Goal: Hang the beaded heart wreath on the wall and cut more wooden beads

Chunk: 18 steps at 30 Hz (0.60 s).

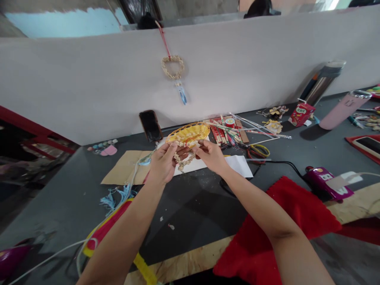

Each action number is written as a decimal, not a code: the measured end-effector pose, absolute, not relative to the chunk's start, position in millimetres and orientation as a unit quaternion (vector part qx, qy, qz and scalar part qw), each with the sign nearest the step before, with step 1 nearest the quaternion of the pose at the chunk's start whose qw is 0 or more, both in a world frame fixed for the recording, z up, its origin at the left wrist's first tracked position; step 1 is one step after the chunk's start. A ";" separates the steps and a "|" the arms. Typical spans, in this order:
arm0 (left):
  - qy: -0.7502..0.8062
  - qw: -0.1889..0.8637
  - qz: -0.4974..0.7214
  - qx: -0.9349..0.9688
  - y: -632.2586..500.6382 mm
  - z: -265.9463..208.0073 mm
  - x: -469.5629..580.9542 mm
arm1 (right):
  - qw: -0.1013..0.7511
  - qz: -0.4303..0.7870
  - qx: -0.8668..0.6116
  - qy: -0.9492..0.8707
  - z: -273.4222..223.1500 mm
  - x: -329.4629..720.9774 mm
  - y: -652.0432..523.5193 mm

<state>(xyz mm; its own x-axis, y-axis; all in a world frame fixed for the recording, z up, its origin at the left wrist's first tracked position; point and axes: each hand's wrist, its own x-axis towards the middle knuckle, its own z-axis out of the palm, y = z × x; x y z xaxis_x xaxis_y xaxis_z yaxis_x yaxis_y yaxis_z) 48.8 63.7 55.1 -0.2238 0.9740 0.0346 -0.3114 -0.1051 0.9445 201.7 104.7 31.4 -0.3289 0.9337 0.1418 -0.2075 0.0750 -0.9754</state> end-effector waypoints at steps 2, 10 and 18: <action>0.449 0.498 0.645 0.366 63.8 54.4 48.7 | 0.480 0.592 -0.329 -0.558 30.9 200.9 104.2; 0.442 0.526 0.629 0.363 63.7 57.3 45.3 | 0.481 0.614 -0.323 -0.536 31.5 201.2 105.0; 0.435 0.601 0.557 0.373 59.6 57.3 39.5 | 0.534 0.649 -0.330 -0.430 37.4 210.9 115.6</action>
